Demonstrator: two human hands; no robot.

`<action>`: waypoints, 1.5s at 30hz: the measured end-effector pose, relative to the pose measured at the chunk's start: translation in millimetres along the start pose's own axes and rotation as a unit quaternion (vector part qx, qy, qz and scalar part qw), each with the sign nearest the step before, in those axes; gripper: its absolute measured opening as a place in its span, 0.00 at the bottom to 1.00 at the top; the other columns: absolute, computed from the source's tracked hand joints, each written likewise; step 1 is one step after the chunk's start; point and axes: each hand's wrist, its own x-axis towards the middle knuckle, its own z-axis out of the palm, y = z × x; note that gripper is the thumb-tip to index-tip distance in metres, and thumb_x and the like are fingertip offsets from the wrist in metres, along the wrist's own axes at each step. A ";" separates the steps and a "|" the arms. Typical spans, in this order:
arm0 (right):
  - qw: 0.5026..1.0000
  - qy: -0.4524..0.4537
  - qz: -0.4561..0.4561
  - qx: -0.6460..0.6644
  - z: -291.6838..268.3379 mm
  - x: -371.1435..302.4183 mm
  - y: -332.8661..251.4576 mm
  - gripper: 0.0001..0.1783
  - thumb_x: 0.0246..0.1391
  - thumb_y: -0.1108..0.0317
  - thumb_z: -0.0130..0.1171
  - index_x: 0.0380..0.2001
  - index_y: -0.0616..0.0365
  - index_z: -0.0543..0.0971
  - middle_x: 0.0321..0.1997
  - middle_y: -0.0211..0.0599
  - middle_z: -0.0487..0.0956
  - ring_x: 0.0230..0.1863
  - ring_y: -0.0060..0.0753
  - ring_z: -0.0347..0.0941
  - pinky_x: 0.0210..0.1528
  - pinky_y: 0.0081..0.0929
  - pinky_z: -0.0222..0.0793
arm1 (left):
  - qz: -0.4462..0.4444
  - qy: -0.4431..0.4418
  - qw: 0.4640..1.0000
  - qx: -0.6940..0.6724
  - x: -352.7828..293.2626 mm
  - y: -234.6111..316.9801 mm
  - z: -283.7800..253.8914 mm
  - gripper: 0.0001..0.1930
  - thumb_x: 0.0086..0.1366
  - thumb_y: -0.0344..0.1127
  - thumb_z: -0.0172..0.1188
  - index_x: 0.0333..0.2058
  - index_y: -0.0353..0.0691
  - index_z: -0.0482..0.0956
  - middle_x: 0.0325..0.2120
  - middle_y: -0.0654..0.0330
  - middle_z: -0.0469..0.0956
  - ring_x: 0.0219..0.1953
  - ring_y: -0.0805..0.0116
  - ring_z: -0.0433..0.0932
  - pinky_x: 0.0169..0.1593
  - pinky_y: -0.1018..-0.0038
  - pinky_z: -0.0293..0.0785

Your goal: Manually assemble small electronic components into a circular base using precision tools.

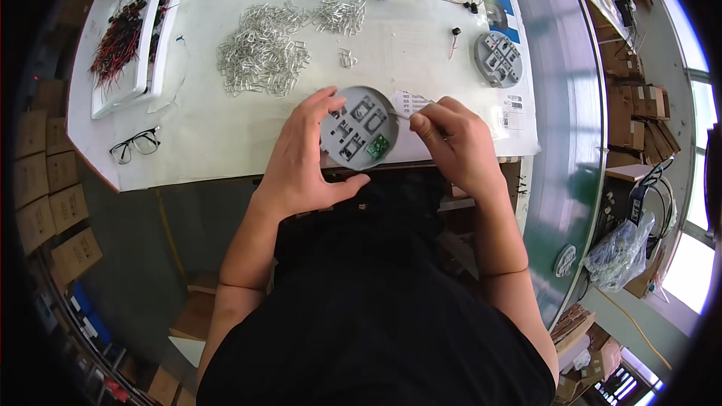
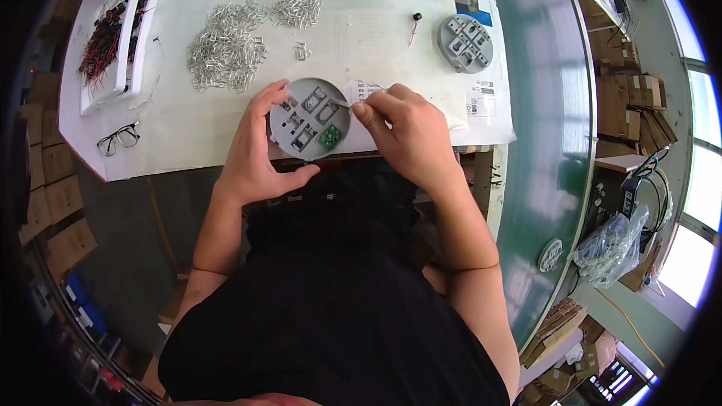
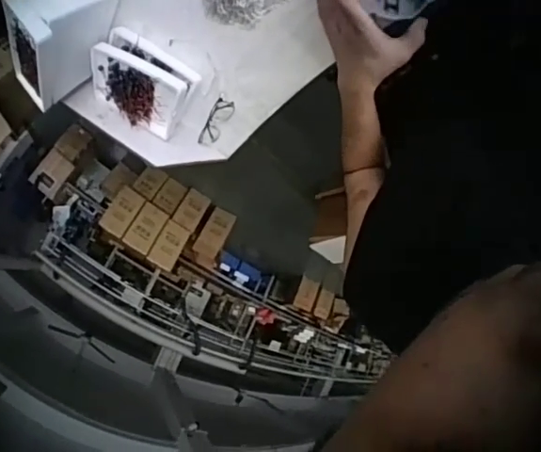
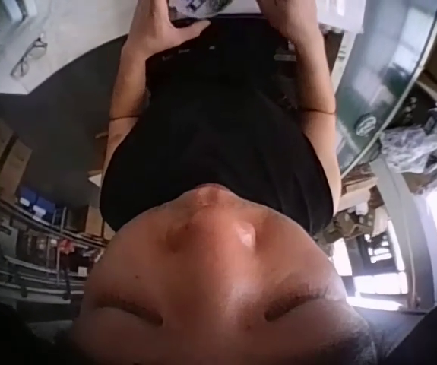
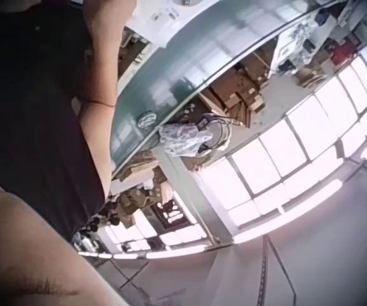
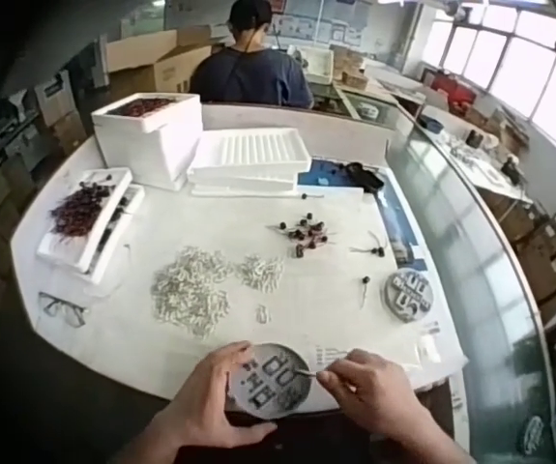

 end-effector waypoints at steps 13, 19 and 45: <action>0.977 -0.059 -0.063 -0.197 17.7 12.2 -29.3 0.24 0.67 0.50 0.62 0.22 0.57 0.81 0.23 0.44 0.80 0.25 0.54 0.79 0.27 0.48 0.72 | -0.067 -0.108 0.989 0.080 13.1 10.1 -13.6 0.56 0.40 0.49 0.87 0.67 0.40 0.69 0.54 0.49 0.80 0.54 0.49 0.79 0.60 0.58 0.76; 0.960 -0.051 -0.035 -0.272 24.7 15.2 -31.2 0.26 0.68 0.47 0.60 0.22 0.56 0.82 0.23 0.44 0.81 0.25 0.53 0.81 0.26 0.47 0.75 | -0.089 0.019 0.992 0.092 11.0 5.8 28.0 0.57 0.37 0.54 0.87 0.65 0.36 0.69 0.54 0.50 0.80 0.54 0.50 0.80 0.59 0.58 0.76; 0.970 -0.015 -0.074 -0.232 37.2 13.0 -17.8 0.24 0.66 0.47 0.62 0.22 0.53 0.80 0.22 0.39 0.78 0.22 0.50 0.79 0.23 0.45 0.71 | -0.043 0.040 0.989 0.139 15.3 6.5 31.6 0.54 0.39 0.59 0.86 0.58 0.33 0.69 0.47 0.51 0.82 0.47 0.55 0.83 0.54 0.59 0.79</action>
